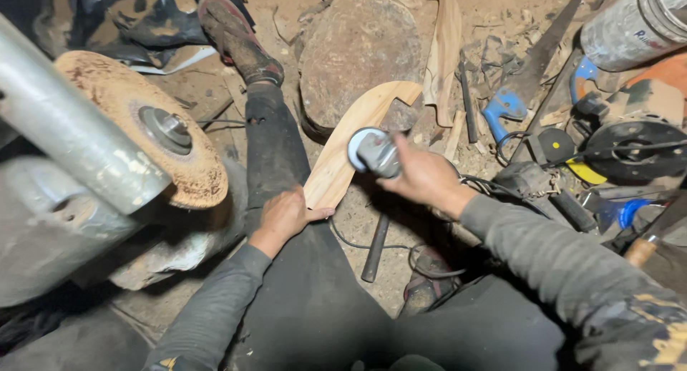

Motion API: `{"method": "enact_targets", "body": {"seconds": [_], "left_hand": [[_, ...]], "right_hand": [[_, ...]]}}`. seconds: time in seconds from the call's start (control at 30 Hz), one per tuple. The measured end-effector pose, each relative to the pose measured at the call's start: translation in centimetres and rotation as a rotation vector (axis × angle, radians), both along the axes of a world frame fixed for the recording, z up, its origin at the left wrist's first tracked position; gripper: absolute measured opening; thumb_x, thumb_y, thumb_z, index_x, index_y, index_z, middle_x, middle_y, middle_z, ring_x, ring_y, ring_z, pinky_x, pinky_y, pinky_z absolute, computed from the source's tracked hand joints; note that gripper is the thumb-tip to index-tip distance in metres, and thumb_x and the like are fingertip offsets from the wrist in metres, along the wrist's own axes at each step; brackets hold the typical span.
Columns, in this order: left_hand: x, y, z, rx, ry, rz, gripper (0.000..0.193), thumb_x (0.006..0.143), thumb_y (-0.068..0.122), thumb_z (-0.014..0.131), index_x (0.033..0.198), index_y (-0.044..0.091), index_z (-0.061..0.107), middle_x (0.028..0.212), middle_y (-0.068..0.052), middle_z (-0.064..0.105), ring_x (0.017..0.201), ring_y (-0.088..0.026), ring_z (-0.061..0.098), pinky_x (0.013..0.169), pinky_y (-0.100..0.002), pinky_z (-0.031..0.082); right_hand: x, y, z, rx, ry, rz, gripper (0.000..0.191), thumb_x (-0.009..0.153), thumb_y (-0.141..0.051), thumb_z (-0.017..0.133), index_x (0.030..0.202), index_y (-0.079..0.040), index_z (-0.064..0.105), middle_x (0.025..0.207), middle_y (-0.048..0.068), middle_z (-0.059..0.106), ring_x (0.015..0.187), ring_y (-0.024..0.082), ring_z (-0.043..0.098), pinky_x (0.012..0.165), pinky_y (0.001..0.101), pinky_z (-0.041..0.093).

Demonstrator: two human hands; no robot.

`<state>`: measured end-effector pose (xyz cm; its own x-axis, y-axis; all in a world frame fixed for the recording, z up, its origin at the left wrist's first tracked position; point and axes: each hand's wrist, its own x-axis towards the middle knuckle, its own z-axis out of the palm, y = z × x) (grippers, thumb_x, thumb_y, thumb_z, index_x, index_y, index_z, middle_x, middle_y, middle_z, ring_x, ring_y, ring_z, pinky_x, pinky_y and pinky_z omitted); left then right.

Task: The person sits on the ground and sands a long curved wooden piece with an angle grinder, working along its edges and surfaces. They periodically lift and turn the piece to sand different sides, compare it against a dark finished piece, and run a hand along the wood to feel the surface.

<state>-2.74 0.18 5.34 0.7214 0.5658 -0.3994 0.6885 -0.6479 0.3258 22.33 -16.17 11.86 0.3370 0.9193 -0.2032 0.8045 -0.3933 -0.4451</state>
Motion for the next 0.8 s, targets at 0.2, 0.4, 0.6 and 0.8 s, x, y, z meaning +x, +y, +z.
{"method": "enact_targets", "body": {"seconds": [0.2,0.4,0.6,0.8], "left_hand": [[0.0,0.3,-0.5,0.005,0.033,-0.007,0.090,0.069,0.082,0.070,0.096,-0.004,0.070,0.085,-0.026,0.074,0.080,-0.040,0.074,0.070,-0.050,0.058],[0.3,0.8,-0.5,-0.030,0.042,-0.011,0.090,0.068,0.080,0.072,0.099,-0.004,0.069,0.087,-0.026,0.073,0.080,-0.040,0.074,0.071,-0.051,0.058],[0.3,1.0,-0.8,-0.072,0.059,-0.004,0.089,0.069,0.080,0.072,0.098,-0.004,0.069,0.087,-0.026,0.074,0.082,-0.040,0.074,0.072,-0.051,0.058],[0.4,0.9,-0.7,-0.089,0.081,-0.016,0.091,0.068,0.080,0.072,0.101,-0.004,0.068,0.086,-0.024,0.074,0.080,-0.037,0.076,0.071,-0.048,0.060]], "right_hand": [[-0.7,1.9,-1.1,0.002,0.011,0.062,0.090,0.074,-0.038,0.083,0.142,-0.004,0.034,0.106,0.028,0.069,0.090,0.046,0.070,0.070,0.0537,0.057],[4.8,3.7,-2.3,0.013,-0.024,-0.206,0.086,0.077,-0.041,0.084,0.137,-0.001,0.037,0.099,0.030,0.069,0.092,0.049,0.069,0.077,0.0545,0.056],[11.7,5.5,-4.2,0.120,-0.045,-0.418,0.089,0.079,-0.045,0.088,0.133,0.004,0.037,0.101,0.035,0.069,0.096,0.050,0.069,0.083,0.0528,0.056],[12.4,5.8,-5.0,0.182,-0.067,-0.446,0.091,0.077,-0.042,0.090,0.134,0.003,0.035,0.104,0.033,0.070,0.097,0.049,0.069,0.082,0.0513,0.056]]}}
